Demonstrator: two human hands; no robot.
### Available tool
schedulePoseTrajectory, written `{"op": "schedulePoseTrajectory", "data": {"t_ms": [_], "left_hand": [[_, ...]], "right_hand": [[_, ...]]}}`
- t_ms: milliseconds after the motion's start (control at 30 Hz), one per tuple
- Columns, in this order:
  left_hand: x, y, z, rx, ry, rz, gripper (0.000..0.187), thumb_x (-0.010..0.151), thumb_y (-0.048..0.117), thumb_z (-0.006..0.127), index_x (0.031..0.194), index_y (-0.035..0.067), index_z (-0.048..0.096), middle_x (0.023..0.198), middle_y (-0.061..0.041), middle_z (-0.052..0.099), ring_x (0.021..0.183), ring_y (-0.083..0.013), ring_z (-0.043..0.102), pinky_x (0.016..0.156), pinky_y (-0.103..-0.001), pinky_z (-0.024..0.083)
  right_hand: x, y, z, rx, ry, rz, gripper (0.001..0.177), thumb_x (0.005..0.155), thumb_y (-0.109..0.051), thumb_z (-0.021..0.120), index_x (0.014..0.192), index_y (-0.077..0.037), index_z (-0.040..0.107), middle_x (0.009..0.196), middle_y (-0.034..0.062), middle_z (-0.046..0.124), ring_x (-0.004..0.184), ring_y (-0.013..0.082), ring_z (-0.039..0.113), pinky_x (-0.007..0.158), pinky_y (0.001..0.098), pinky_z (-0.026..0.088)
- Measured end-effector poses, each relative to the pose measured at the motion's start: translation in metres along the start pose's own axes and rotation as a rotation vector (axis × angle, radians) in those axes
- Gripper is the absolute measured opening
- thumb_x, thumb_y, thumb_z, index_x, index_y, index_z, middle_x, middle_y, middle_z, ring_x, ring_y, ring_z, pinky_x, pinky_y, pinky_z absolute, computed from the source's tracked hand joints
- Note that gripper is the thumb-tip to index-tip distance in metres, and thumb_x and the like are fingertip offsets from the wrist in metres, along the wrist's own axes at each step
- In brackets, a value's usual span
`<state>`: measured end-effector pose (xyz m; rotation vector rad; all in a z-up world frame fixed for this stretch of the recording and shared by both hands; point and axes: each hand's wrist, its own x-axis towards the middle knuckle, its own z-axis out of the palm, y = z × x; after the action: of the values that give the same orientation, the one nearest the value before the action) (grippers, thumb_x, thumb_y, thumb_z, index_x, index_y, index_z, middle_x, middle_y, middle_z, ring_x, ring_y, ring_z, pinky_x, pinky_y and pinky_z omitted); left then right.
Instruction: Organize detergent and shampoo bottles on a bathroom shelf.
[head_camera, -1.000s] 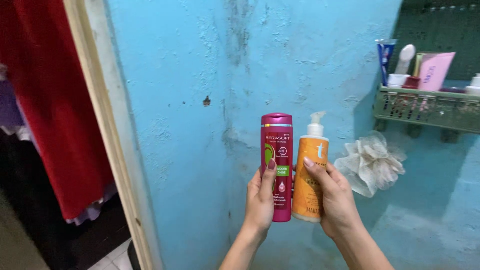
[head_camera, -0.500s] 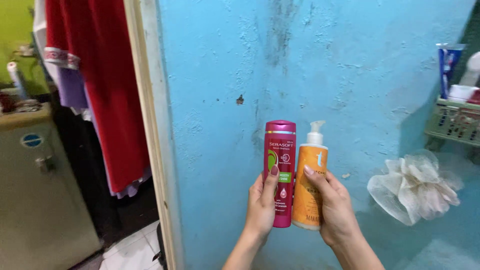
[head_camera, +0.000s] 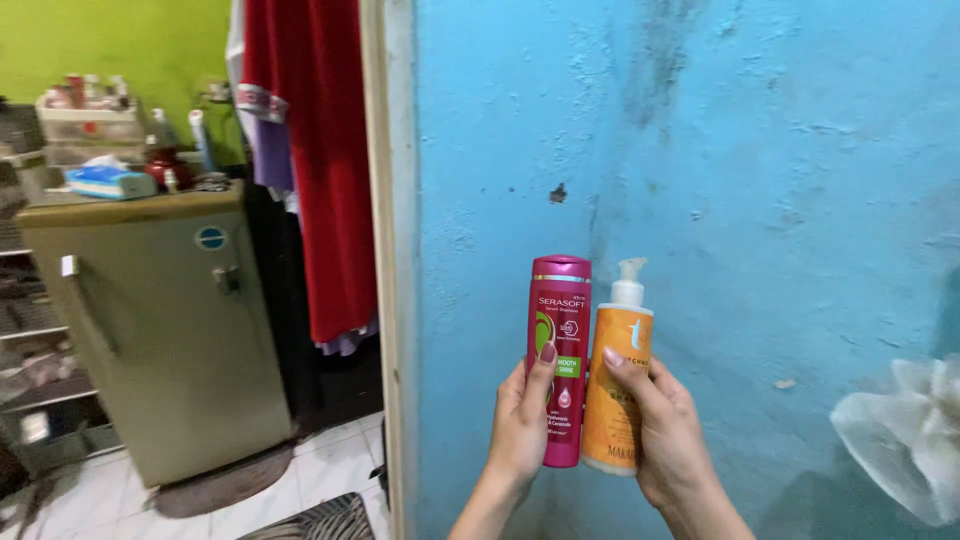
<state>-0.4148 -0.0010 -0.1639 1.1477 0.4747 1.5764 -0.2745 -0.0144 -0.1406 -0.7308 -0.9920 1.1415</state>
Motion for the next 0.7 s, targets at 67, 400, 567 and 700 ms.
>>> {"op": "schedulePoseTrajectory", "data": {"t_ms": [67, 400, 567, 700], "left_hand": [[-0.001, 0.001, -0.01, 0.012, 0.031, -0.002, 0.047, 0.101, 0.047, 0.054, 0.116, 0.005, 0.069, 0.091, 0.001, 0.072, 0.077, -0.004, 0.064, 0.072, -0.023, 0.054], [-0.004, 0.013, -0.053, 0.108, 0.123, 0.056, 0.046, 0.105, 0.046, 0.054, 0.115, 0.004, 0.07, 0.085, 0.001, 0.068, 0.071, -0.0035, 0.058, 0.065, -0.023, 0.05], [-0.007, 0.034, -0.066, 0.074, 0.122, 0.08, 0.045, 0.101, 0.045, 0.055, 0.117, 0.005, 0.069, 0.092, 0.001, 0.073, 0.078, -0.0032, 0.064, 0.072, -0.023, 0.054], [-0.011, 0.051, -0.082, 0.099, 0.146, 0.064, 0.046, 0.101, 0.047, 0.053, 0.117, 0.007, 0.069, 0.092, 0.001, 0.073, 0.078, -0.0036, 0.065, 0.071, -0.023, 0.054]], "right_hand": [[0.001, 0.006, 0.007, 0.015, -0.028, 0.008, 0.041, 0.091, -0.028, 0.068, 0.123, -0.002, 0.064, 0.102, 0.0094, 0.073, 0.087, 0.0175, 0.071, 0.076, 0.0378, 0.059], [0.008, 0.029, 0.046, 0.031, -0.114, 0.048, 0.042, 0.091, -0.028, 0.068, 0.125, -0.003, 0.064, 0.104, 0.0093, 0.073, 0.089, 0.0169, 0.071, 0.078, 0.0375, 0.059], [0.006, 0.034, 0.07, 0.037, -0.119, 0.078, 0.043, 0.09, -0.028, 0.068, 0.125, -0.003, 0.064, 0.104, 0.0083, 0.073, 0.09, 0.0164, 0.071, 0.079, 0.0373, 0.059], [0.005, 0.045, 0.088, 0.061, -0.148, 0.072, 0.042, 0.091, -0.03, 0.067, 0.124, -0.003, 0.064, 0.104, 0.0078, 0.073, 0.089, 0.0159, 0.071, 0.078, 0.0371, 0.059]]}}
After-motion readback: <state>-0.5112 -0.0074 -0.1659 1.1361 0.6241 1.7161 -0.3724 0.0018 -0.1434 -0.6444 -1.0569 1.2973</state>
